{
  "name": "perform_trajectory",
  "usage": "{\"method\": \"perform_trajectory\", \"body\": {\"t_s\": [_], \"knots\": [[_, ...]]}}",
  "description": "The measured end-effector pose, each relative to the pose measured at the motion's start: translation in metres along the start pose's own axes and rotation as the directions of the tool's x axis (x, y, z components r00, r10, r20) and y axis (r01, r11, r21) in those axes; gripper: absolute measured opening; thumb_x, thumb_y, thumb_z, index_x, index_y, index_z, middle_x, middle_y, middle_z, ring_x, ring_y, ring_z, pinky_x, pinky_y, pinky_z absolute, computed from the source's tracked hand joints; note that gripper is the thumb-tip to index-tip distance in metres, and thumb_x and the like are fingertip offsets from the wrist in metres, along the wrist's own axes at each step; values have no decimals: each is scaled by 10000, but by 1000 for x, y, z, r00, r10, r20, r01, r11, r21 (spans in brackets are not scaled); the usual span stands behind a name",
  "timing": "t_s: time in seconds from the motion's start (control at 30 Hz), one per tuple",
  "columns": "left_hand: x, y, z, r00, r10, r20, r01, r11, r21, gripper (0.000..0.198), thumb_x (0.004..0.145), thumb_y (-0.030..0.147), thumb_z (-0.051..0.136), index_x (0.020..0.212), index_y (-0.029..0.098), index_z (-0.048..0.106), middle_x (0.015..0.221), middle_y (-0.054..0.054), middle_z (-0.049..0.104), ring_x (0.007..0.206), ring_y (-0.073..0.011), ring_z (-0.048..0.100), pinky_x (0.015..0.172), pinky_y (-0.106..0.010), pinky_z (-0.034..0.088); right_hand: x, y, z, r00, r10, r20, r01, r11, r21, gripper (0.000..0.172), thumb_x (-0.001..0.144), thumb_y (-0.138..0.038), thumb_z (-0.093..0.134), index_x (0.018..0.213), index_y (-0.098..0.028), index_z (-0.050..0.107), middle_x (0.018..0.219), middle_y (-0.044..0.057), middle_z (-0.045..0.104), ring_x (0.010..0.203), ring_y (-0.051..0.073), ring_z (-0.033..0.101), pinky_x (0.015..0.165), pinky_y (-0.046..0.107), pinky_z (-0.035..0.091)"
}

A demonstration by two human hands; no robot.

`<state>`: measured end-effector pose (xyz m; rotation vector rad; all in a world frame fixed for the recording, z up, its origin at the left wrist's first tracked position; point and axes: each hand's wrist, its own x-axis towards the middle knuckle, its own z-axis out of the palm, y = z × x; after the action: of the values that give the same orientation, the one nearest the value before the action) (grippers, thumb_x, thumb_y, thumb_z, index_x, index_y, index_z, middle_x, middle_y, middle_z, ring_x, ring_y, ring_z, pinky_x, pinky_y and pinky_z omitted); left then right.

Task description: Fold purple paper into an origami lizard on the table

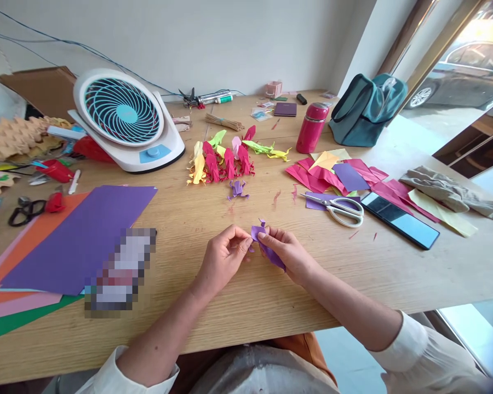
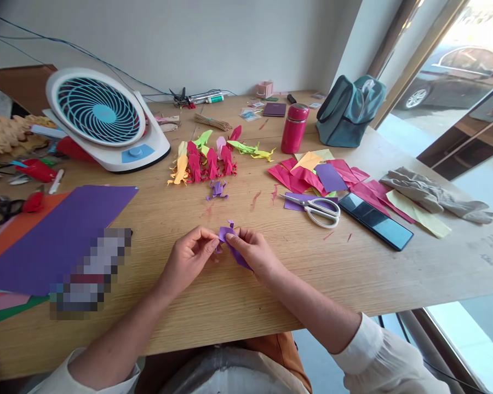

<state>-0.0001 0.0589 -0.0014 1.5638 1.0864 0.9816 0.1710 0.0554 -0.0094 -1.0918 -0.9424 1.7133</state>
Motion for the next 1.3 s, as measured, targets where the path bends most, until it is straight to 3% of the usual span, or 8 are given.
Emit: {"method": "perform_trajectory", "body": {"t_s": [0.13, 0.27, 0.43, 0.73, 1.0, 1.17, 1.3], "knots": [[6, 2, -3, 934, -336, 125, 358, 849, -388, 413, 686, 448, 858, 857, 149, 630, 769, -6, 669, 707, -126, 644, 617, -233, 569, -1, 0, 1, 999, -47, -8, 47, 998, -47, 508, 666, -641, 784, 737, -176, 592, 609, -48, 487, 542, 77, 322, 525, 258, 196], [8, 4, -6, 884, -441, 158, 459, 747, -481, 509, 548, 419, 947, 870, 129, 681, 765, 0, 679, 683, -94, 625, 617, -204, 542, 1, 2, 0, 998, -54, -11, 53, 995, -85, 507, 671, -641, 784, 750, -172, 607, 611, -52, 476, 534, 73, 310, 515, 258, 194], [7, 4, -5, 881, -441, 169, 459, 716, -526, 497, 512, 373, 969, 877, 136, 729, 827, -5, 705, 724, -79, 621, 707, -211, 526, 4, 5, -1, 998, -50, -45, 50, 999, 0, 502, 632, -597, 839, 827, -187, 623, 679, -31, 536, 589, 95, 380, 543, 255, 249], [8, -1, -4, 913, -367, 177, 406, 783, -471, 390, 574, 345, 933, 799, 150, 680, 757, 19, 667, 672, -73, 567, 638, -200, 427, 5, 6, -1, 999, 15, 43, -17, 999, 42, 443, 682, -579, 819, 743, -200, 598, 633, -20, 561, 569, 109, 428, 546, 263, 275], [8, -4, -6, 910, -360, 206, 414, 765, -493, 390, 628, 425, 906, 769, 164, 652, 725, 24, 655, 640, -81, 558, 647, -220, 430, 4, 4, 0, 999, 14, 49, -17, 997, 70, 435, 676, -549, 838, 764, -197, 597, 650, -18, 578, 576, 105, 434, 558, 255, 285], [8, -2, -6, 932, -324, 162, 362, 848, -388, 428, 636, 448, 893, 903, 147, 746, 824, -9, 716, 696, -89, 572, 691, -219, 442, 3, 4, -1, 999, 23, 24, -24, 999, 49, 446, 654, -551, 849, 761, -198, 599, 618, -27, 573, 557, 106, 431, 544, 259, 260], [8, -2, -6, 967, -210, 141, 242, 931, -274, 312, 731, 424, 826, 858, 154, 732, 799, -9, 735, 715, -123, 617, 710, -237, 469, 2, 4, -1, 1000, 8, 31, -9, 999, 42, 441, 662, -555, 840, 752, -195, 602, 616, -29, 570, 551, 103, 420, 546, 261, 253]]}}
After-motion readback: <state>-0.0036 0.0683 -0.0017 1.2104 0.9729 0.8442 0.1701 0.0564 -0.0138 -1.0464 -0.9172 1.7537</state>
